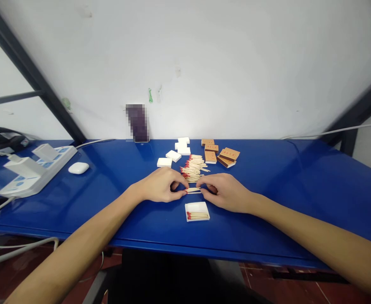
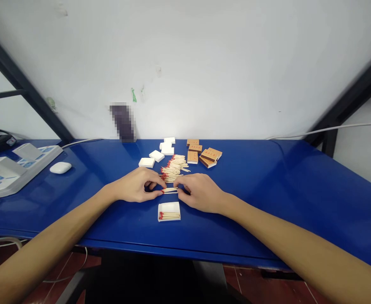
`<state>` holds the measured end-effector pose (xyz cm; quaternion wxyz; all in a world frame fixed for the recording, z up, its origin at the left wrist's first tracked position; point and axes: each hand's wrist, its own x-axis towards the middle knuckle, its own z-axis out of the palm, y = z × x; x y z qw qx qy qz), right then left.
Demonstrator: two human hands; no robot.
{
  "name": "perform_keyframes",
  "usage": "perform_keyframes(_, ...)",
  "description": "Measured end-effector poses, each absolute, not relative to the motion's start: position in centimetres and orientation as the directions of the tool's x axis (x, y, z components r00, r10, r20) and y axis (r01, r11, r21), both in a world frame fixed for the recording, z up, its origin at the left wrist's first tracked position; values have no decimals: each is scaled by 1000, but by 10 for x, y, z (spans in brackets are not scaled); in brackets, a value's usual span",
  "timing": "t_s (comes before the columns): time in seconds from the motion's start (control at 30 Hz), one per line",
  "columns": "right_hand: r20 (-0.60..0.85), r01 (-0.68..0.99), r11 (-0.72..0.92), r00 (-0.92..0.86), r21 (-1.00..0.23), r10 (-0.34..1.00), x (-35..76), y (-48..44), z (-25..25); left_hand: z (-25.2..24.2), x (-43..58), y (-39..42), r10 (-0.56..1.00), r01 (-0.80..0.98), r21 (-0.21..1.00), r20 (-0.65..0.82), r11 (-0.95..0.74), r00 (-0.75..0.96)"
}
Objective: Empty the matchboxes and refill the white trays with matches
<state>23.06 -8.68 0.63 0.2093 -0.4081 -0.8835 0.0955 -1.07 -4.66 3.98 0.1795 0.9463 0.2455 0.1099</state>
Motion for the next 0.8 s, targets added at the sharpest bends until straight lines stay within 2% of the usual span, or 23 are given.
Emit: perform_keyframes(0.8,259,685,631,-576,-365,775,230,-88,8,37,-11,-45,516,442,362,140,-821,845)
